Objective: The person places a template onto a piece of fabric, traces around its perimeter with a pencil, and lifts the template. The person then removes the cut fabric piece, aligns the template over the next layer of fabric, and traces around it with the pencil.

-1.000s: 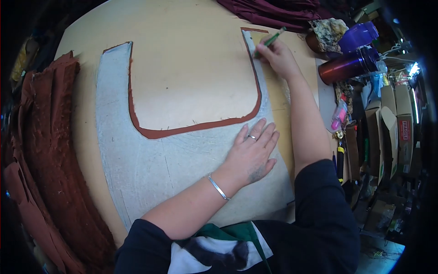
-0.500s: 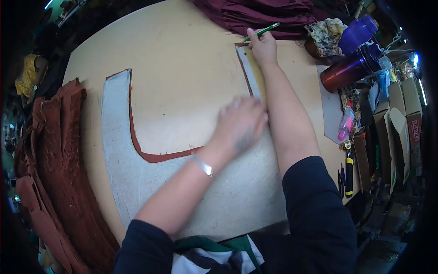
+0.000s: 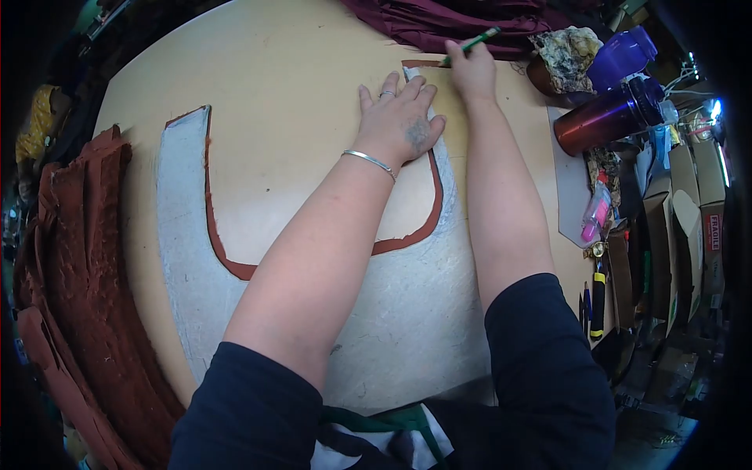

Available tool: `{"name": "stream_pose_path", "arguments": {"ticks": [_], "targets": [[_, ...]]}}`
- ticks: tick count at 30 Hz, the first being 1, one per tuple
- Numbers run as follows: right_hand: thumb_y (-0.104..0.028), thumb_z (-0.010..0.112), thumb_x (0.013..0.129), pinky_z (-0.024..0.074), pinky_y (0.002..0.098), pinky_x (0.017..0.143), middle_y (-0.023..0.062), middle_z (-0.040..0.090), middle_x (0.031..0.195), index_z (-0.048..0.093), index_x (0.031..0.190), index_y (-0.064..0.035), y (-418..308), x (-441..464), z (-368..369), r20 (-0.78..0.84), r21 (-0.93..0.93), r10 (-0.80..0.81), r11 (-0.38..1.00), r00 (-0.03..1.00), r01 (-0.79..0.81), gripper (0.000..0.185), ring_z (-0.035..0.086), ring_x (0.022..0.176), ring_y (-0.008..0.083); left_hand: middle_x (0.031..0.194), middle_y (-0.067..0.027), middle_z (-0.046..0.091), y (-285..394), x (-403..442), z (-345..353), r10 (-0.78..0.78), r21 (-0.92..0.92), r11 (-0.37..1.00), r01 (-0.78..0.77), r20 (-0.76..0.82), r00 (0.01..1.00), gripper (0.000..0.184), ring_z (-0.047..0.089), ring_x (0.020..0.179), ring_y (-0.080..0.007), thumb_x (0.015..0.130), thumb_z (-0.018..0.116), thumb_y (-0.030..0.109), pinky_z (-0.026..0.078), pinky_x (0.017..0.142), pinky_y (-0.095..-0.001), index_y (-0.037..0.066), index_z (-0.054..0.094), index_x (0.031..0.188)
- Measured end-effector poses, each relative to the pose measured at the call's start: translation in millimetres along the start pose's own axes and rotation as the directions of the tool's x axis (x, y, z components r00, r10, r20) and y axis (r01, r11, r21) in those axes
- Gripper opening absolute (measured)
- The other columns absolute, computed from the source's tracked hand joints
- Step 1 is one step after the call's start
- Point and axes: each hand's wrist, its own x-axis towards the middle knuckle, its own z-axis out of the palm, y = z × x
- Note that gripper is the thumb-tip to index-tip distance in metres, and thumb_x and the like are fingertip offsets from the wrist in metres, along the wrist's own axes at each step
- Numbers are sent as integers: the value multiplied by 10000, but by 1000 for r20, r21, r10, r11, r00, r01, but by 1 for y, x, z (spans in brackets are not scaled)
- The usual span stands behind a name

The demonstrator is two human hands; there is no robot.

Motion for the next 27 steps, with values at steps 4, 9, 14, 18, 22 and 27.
{"name": "stream_pose_path", "arguments": {"ticks": [4, 9, 14, 18, 22, 27], "targets": [[-297, 627, 740, 454, 364, 682, 149, 611, 767, 555, 804, -27, -4, -2, 5, 25, 30, -4, 1000, 1000, 4, 287, 593, 741, 305, 1349, -6, 290, 3, 0, 0, -8, 5, 1000, 8, -14, 1000, 507, 227, 1262, -269, 817, 400, 411, 160, 968, -597, 184, 346, 1267], [-262, 633, 736, 451, 362, 682, 151, 610, 759, 553, 803, -17, -22, -10, 3, 80, -19, -28, 999, 996, 29, 267, 597, 748, 287, 1351, -12, 288, 2, -1, -2, -12, 13, 1000, 12, 1, 1000, 501, 220, 1265, -265, 821, 393, 406, 160, 972, -593, 185, 346, 1268], [-262, 624, 746, 455, 354, 668, 157, 609, 753, 548, 822, -14, -9, -2, -15, -32, -135, 26, 990, 999, -30, 270, 598, 725, 291, 1351, -13, 287, 2, -1, -1, -12, 4, 1000, 12, -13, 1000, 502, 222, 1263, -266, 814, 399, 399, 160, 969, -597, 180, 353, 1263], [-289, 613, 739, 452, 391, 696, 176, 602, 778, 555, 819, -36, -40, -20, 8, 124, -48, -106, 992, 987, 113, 272, 577, 765, 346, 1350, -6, 288, 4, -1, 0, -27, 9, 1000, 27, -34, 999, 493, 228, 1261, -258, 813, 402, 397, 164, 972, -592, 182, 366, 1256], [-294, 607, 744, 446, 402, 711, 182, 600, 800, 553, 816, -39, -17, -2, -14, 10, -251, -55, 966, 998, 55, 271, 566, 791, 359, 1344, -9, 304, 2, -1, -2, -11, 6, 1000, 11, -21, 1000, 503, 235, 1258, -258, 805, 406, 411, 171, 968, -592, 175, 381, 1249], [-159, 600, 797, 442, 228, 441, 70, 558, 672, 508, 823, 28, 36, 4, -41, -254, 603, 355, 786, 900, -139, 211, 556, 541, 122, 1338, -15, 322, 0, 0, -3, 3, -11, 1000, -3, -8, 1000, 520, 246, 1253, -261, 797, 416, 432, 171, 966, -590, 164, 401, 1242]]}}
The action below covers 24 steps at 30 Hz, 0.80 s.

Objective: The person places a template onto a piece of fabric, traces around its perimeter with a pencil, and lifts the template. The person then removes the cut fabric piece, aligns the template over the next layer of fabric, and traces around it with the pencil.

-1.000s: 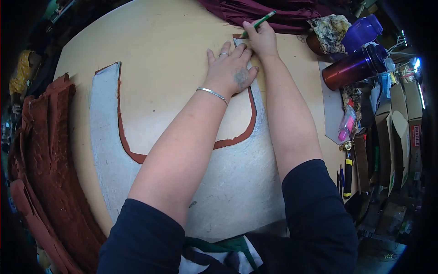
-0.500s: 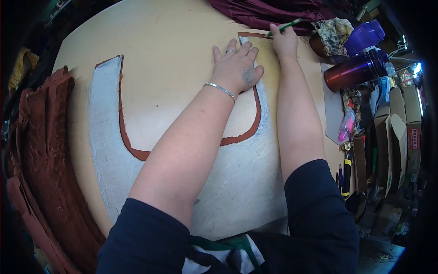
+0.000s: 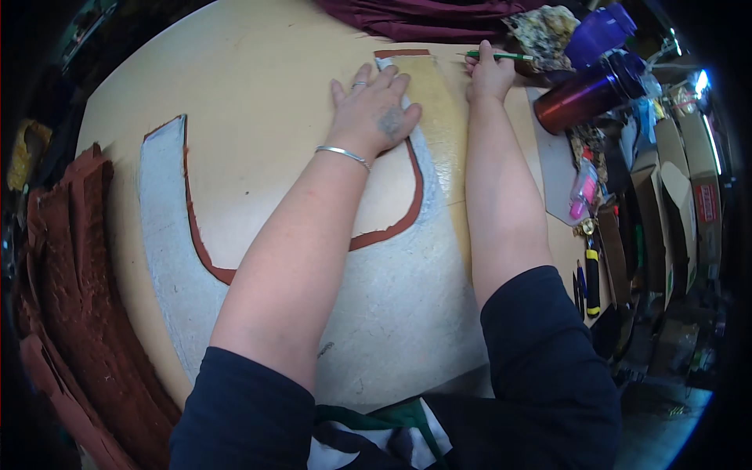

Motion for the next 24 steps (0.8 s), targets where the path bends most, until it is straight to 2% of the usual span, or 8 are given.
{"name": "stream_pose_path", "arguments": {"ticks": [3, 9, 13, 15, 17, 19, 21, 24], "targets": [[-162, 575, 817, 452, 232, 474, 76, 566, 699, 502, 851, 25, -6, -8, -10, 124, 214, 94, 970, 988, -119, 203, 553, 550, 127, 1344, -14, 318, -4, 1, -2, 25, 12, 1000, -25, 24, 999, 537, 250, 1253, -256, 792, 422, 447, 166, 961, -596, 164, 399, 1248], [-199, 549, 836, 452, 214, 554, 84, 583, 731, 512, 834, 9, -50, -61, -73, 318, -8, 246, 966, 916, -257, 212, 550, 621, 122, 1351, -40, 313, -38, -18, -5, 16, -85, 996, -7, 114, 993, 611, 218, 1273, -229, 786, 418, 519, 161, 1029, -401, 127, 401, 1255], [-241, 537, 844, 450, 218, 594, 92, 591, 757, 511, 842, -19, -76, -104, -134, 349, 0, 332, 935, 876, -355, 223, 554, 677, 131, 1323, -107, 347, -60, -64, -24, 20, -372, 928, 14, 87, 996, 516, 237, 1264, -251, 816, 462, 433, 177, 1029, -336, 91, 466, 1202], [-243, 533, 846, 454, 226, 609, 90, 592, 769, 500, 848, -42, -89, -121, -160, 367, 17, 373, 913, 852, -407, 204, 566, 702, 148, 1282, -114, 401, -56, -99, -48, -116, -556, 810, 188, 162, 980, 483, 299, 1233, -237, 841, 461, 392, 197, 1023, -308, 46, 480, 1178], [-234, 523, 850, 459, 243, 612, 94, 591, 765, 498, 841, -41, -96, -136, -185, 380, 107, 398, 878, 835, -467, 195, 573, 696, 166, 1238, -95, 450, -67, -131, -68, -217, -775, 529, 344, 269, 939, 475, 370, 1182, -208, 857, 458, 365, 242, 999, -299, 7, 474, 1168], [-232, 513, 854, 461, 260, 600, 99, 590, 758, 498, 825, -40, -110, -148, -209, 386, 124, 456, 836, 802, -535, 195, 578, 688, 180, 1179, -83, 493, -68, -183, -88, -320, -899, 324, 295, 190, 928, 432, 430, 1113, -181, 860, 482, 303, 297, 953, -281, -16, 481, 1150], [-237, 503, 857, 459, 276, 574, 106, 588, 749, 500, 800, -38, -129, -162, -241, 363, 78, 548, 788, 754, -611, 207, 581, 678, 191, 1126, -99, 520, -74, -243, -108, -526, -858, 423, 292, 30, 850, 380, 468, 1052, -171, 859, 494, 231, 329, 912, -268, -33, 488, 1133], [-292, 527, 843, 409, 208, 517, 38, 549, 666, 516, 761, -67, -171, -186, -280, 298, -186, 512, 859, 806, -477, 239, 518, 563, 103, 1066, -122, 539, -82, -336, -131, -574, -702, 648, 295, -196, 795, 328, 497, 980, -165, 861, 482, 175, 374, 858, -267, -60, 504, 1089]]}}
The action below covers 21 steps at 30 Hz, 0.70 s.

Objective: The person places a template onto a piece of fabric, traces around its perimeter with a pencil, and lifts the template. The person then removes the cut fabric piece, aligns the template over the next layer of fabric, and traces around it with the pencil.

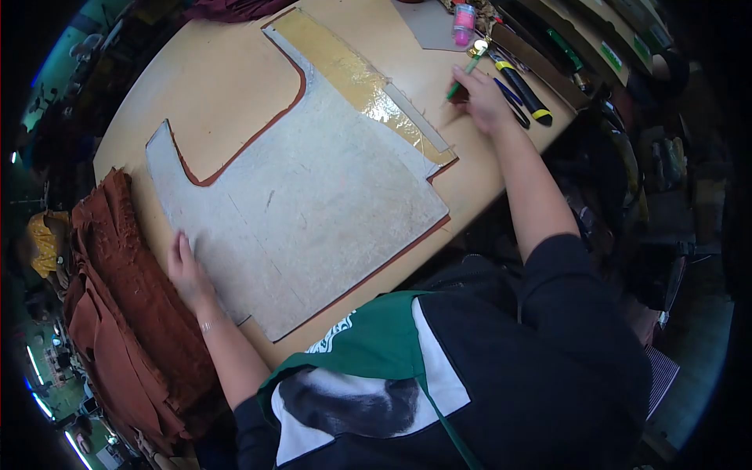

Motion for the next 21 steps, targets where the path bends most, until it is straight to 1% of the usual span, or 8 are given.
{"name": "stream_pose_path", "arguments": {"ticks": [1, 4, 7, 11, 15, 18, 19, 21], "targets": [[-310, 528, 842, 395, 189, 508, 16, 536, 650, 519, 753, -71, -5, -18, -5, -23, -131, -67, 989, 998, 63, 255, 502, 550, 78, 1055, -124, 542, -1, -19, -14, 15, 82, 997, -13, -25, 1000, 321, 499, 966, -163, 857, 491, 169, 378, 853, -270, -60, 509, 1081], [-327, 530, 843, 379, 175, 493, -9, 517, 633, 523, 754, -75, 2, -61, -9, -102, -107, -133, 987, 986, 122, 268, 497, 549, 56, 1051, -121, 529, -12, -59, -34, -17, 115, 993, 8, 72, 997, 315, 497, 943, -161, 839, 521, 160, 382, 846, -274, -49, 513, 1074], [-316, 538, 843, 380, 178, 491, -14, 516, 630, 527, 764, -78, 21, -82, -2, -67, -52, -160, 986, 985, 156, 251, 495, 540, 57, 1064, -122, 501, -13, -65, -20, 101, 272, 950, -152, 192, 976, 312, 487, 948, -171, 826, 543, 161, 380, 842, -273, -31, 515, 1070], [-269, 544, 846, 382, 179, 520, -27, 501, 616, 527, 769, -67, 34, -95, 14, -72, -19, -194, 981, 978, 194, 217, 477, 559, 45, 1117, -185, 461, 7, -72, 0, 311, 621, 660, -423, 286, 906, 375, 441, 1027, -313, 776, 602, 218, 349, 890, -387, 3, 520, 1072], [-203, 558, 840, 412, 189, 547, -12, 523, 648, 537, 771, -32, 45, -93, 16, 52, -135, -273, 951, 961, 278, 185, 496, 583, 51, 1178, -196, 435, 49, -84, 42, 414, 519, 594, -614, 457, 787, 433, 383, 1105, -375, 725, 640, 248, 314, 928, -429, 38, 520, 1084], [-183, 557, 839, 447, 203, 553, 8, 547, 676, 541, 787, -10, 41, -98, 21, 121, -157, -253, 950, 960, 270, 181, 537, 594, 69, 1216, -146, 427, 75, -95, 102, 494, 321, 541, -777, 626, 603, 475, 355, 1151, -366, 721, 628, 345, 302, 939, -447, 106, 513, 1114], [-177, 556, 839, 455, 205, 554, 12, 551, 681, 543, 796, -7, 40, -100, 22, 134, -149, -240, 954, 962, 259, 176, 547, 598, 74, 1248, -112, 402, 83, -98, 124, 513, 241, 532, -812, 671, 535, 484, 334, 1175, -341, 733, 594, 406, 308, 916, -492, 138, 511, 1126], [-166, 555, 838, 471, 211, 557, 20, 560, 691, 545, 813, 0, 39, -103, 25, 154, -132, -214, 963, 965, 234, 168, 566, 606, 85, 1307, -94, 340, 104, -107, 164, 430, 188, 520, -833, 785, 446, 519, 242, 1237, -329, 764, 544, 430, 241, 960, -527, 162, 449, 1199]]}}
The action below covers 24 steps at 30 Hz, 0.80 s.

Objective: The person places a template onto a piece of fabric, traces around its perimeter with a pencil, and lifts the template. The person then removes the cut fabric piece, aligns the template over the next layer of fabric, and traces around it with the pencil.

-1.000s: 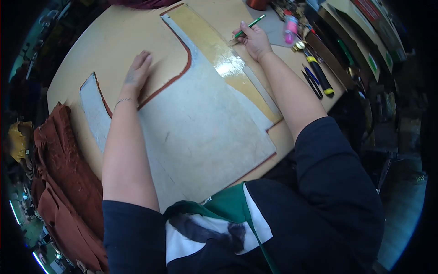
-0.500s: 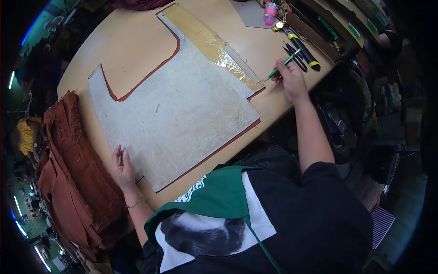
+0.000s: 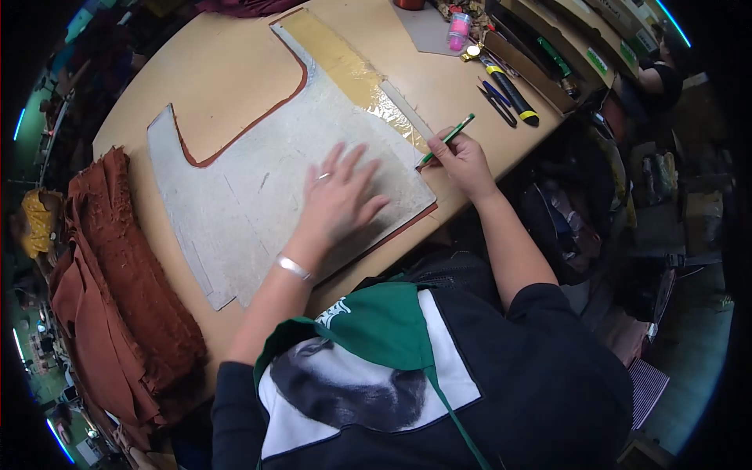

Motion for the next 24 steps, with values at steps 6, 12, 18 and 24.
{"name": "stream_pose_path", "arguments": {"ticks": [6, 12, 18, 24], "targets": [[-141, 572, 819, 452, 222, 564, 38, 562, 683, 555, 790, -3, -1, -4, -1, 34, -174, -128, 976, 991, 132, 142, 552, 618, 84, 1376, -48, 236, 22, 45, 27, 35, 27, 999, -40, 170, 985, 696, 146, 1282, -322, 709, 487, 591, 165, 923, -647, 235, 333, 1287], [-134, 596, 787, 432, 257, 572, 81, 554, 665, 559, 771, -11, -9, 7, -26, -13, -445, -225, 874, 974, 197, 130, 538, 610, 127, 1376, -47, 235, 21, 44, 28, 10, 22, 1000, -14, 172, 985, 718, 156, 1280, -317, 684, 515, 585, 161, 926, -642, 247, 328, 1289], [-159, 590, 788, 434, 285, 561, 111, 542, 653, 576, 790, -21, -8, -1, -1, 69, -429, -233, 871, 970, 240, 138, 535, 571, 217, 1373, -42, 240, 21, 44, 28, 2, -9, 1000, 0, 165, 986, 720, 158, 1280, -310, 677, 526, 581, 153, 930, -639, 228, 349, 1279], [-197, 582, 801, 409, 284, 524, 96, 529, 604, 551, 737, -13, -38, 13, -39, -56, -593, -296, 778, 953, 207, 198, 513, 539, 168, 1344, -66, 292, 20, 42, 26, 27, -30, 999, -24, 114, 993, 660, 219, 1256, -316, 704, 555, 514, 185, 954, -585, 171, 399, 1247]]}}
